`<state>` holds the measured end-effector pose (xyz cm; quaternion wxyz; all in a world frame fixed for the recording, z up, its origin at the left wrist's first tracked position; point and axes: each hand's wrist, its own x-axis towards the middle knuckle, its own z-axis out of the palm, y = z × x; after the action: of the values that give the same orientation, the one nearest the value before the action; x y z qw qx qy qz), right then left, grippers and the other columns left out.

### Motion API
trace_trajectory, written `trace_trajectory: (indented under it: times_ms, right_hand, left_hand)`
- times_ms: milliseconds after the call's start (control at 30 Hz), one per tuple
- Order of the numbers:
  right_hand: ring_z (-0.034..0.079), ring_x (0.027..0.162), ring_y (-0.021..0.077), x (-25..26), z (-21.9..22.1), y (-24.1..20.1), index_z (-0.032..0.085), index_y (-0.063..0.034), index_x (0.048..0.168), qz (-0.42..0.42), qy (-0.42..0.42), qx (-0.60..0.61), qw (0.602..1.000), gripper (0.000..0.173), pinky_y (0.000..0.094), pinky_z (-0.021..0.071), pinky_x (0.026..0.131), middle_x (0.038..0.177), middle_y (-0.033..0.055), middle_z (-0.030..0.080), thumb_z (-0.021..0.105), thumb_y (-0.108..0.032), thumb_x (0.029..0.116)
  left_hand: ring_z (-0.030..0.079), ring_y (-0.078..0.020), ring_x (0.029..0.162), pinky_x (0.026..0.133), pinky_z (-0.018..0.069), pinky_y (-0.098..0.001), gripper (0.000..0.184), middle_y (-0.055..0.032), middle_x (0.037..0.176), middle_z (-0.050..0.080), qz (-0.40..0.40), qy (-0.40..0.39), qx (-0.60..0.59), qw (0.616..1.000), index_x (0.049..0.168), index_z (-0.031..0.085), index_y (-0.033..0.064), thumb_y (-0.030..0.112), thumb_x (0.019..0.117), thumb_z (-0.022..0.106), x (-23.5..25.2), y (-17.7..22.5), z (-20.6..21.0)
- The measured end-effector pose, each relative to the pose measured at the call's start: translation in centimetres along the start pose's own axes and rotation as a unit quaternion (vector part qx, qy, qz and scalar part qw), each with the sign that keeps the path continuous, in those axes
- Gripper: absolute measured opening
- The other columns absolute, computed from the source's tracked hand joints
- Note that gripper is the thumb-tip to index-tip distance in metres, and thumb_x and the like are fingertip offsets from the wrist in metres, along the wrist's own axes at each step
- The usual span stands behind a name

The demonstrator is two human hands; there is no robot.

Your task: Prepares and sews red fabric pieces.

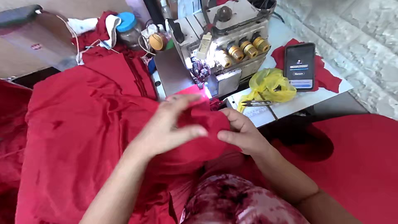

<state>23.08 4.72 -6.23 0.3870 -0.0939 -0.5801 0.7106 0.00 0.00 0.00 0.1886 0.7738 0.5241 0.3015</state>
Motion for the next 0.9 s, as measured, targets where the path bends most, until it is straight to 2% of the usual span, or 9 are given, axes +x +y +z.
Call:
trace_trajectory:
  times_ms: [100, 200, 300, 400, 467, 567, 633, 767, 900]
  right_hand:
    - [0.067, 0.093, -0.003, 0.5, -0.1, -0.3, 0.064, -0.011, 0.115, -0.085, -0.037, -0.103, 0.99, 0.018, 0.0201, 0.0586, 0.084, 0.102, -0.0089, 0.071, 0.067, -0.013, 0.0972]
    - [0.063, 0.074, -0.0072, 0.7, -1.5, 0.6, 0.064, -0.0133, 0.11, -0.077, 0.0, -0.136, 0.988, 0.016, 0.0131, 0.0555, 0.068, 0.087, -0.0122, 0.069, 0.07, -0.014, 0.0947]
    - [0.052, 0.054, -0.0032, 1.1, -2.5, 3.6, 0.056, -0.0114, 0.093, -0.025, 0.113, -0.233, 0.966, 0.02, 0.0142, 0.0464, 0.049, 0.069, -0.0079, 0.059, 0.076, -0.016, 0.0881]
    - [0.055, 0.063, 0.0153, 1.3, -1.7, 5.9, 0.056, -0.0034, 0.09, 0.023, 0.176, -0.407, 0.896, 0.05, 0.0337, 0.0471, 0.054, 0.078, 0.007, 0.057, 0.087, -0.039, 0.0751]
    - [0.059, 0.07, 0.0225, 1.4, -0.9, 6.7, 0.056, -0.0003, 0.091, 0.041, 0.176, -0.443, 0.878, 0.052, 0.0414, 0.05, 0.06, 0.085, 0.0131, 0.06, 0.087, -0.039, 0.0754]
    - [0.052, 0.062, 0.011, 1.2, -0.9, 7.7, 0.054, -0.0028, 0.084, -0.023, 0.182, -0.396, 0.9, 0.031, 0.0256, 0.044, 0.055, 0.073, 0.0057, 0.055, 0.081, -0.018, 0.0837]
    - [0.057, 0.062, 0.0031, 0.8, -1.1, 7.4, 0.055, -0.0046, 0.087, -0.044, 0.184, -0.309, 0.932, 0.028, 0.0182, 0.0505, 0.057, 0.074, 0.0008, 0.06, 0.082, -0.008, 0.0799]
    - [0.07, 0.072, 0.0028, -0.1, -1.4, 5.8, 0.056, -0.0107, 0.094, -0.029, 0.168, -0.174, 0.97, 0.035, 0.0228, 0.0619, 0.069, 0.08, -0.0045, 0.071, 0.081, 0.005, 0.0753]
    - [0.066, 0.071, -0.0037, -0.8, -2.2, 5.2, 0.053, -0.0133, 0.107, 0.021, 0.116, -0.122, 0.986, 0.031, 0.0159, 0.0563, 0.068, 0.082, -0.01, 0.071, 0.066, 0.006, 0.0873]
  left_hand:
    - [0.063, 0.0055, 0.081, 0.071, 0.0542, -0.0145, 0.043, 0.0113, 0.087, 0.069, 0.003, -0.109, -0.173, 0.979, 0.102, 0.072, 0.0126, 0.052, 0.0859, 0.074, 1.0, 0.4, 1.4]
    - [0.054, 0.0084, 0.063, 0.056, 0.0442, -0.0087, 0.018, 0.0139, 0.07, 0.06, 0.001, -0.134, -0.262, 0.956, 0.085, 0.066, 0.0147, 0.03, 0.0932, 0.071, 0.4, 0.2, -0.5]
    - [0.054, 0.009, 0.067, 0.057, 0.0441, -0.0082, 0.022, 0.0164, 0.074, 0.059, 0.015, -0.118, -0.233, 0.965, 0.086, 0.066, 0.0209, 0.04, 0.0961, 0.069, -1.4, 0.6, -3.1]
    - [0.063, 0.0049, 0.082, 0.07, 0.053, -0.012, 0.01, 0.0155, 0.087, 0.067, 0.036, -0.122, -0.225, 0.966, 0.092, 0.072, 0.0226, 0.032, 0.0962, 0.071, -3.3, 1.0, -5.2]
    - [0.064, 0.0065, 0.081, 0.07, 0.0534, -0.0107, 0.009, 0.0168, 0.086, 0.069, 0.022, -0.123, -0.218, 0.968, 0.092, 0.071, 0.0232, 0.032, 0.0959, 0.07, -4.2, 2.1, -6.5]
    - [0.062, 0.009, 0.073, 0.063, 0.052, -0.0079, 0.016, 0.0171, 0.081, 0.068, 0.009, -0.104, -0.221, 0.97, 0.093, 0.07, 0.0212, 0.035, 0.0991, 0.067, -5.9, 2.7, -7.9]
    - [0.06, 0.0096, 0.069, 0.06, 0.0496, -0.0074, 0.017, 0.0175, 0.078, 0.065, 0.009, -0.083, -0.219, 0.972, 0.093, 0.068, 0.0216, 0.037, 0.0995, 0.066, -6.7, 2.3, -8.2]
    - [0.06, 0.0089, 0.072, 0.062, 0.0491, -0.0085, 0.013, 0.0182, 0.081, 0.065, 0.025, -0.064, -0.234, 0.97, 0.096, 0.068, 0.0244, 0.037, 0.097, 0.07, -5.5, 0.6, -7.2]
    - [0.061, 0.0096, 0.074, 0.063, 0.0504, -0.0085, 0.012, 0.0192, 0.083, 0.066, 0.009, -0.082, -0.206, 0.975, 0.098, 0.069, 0.0256, 0.037, 0.0983, 0.067, -3.1, -0.6, -5.4]
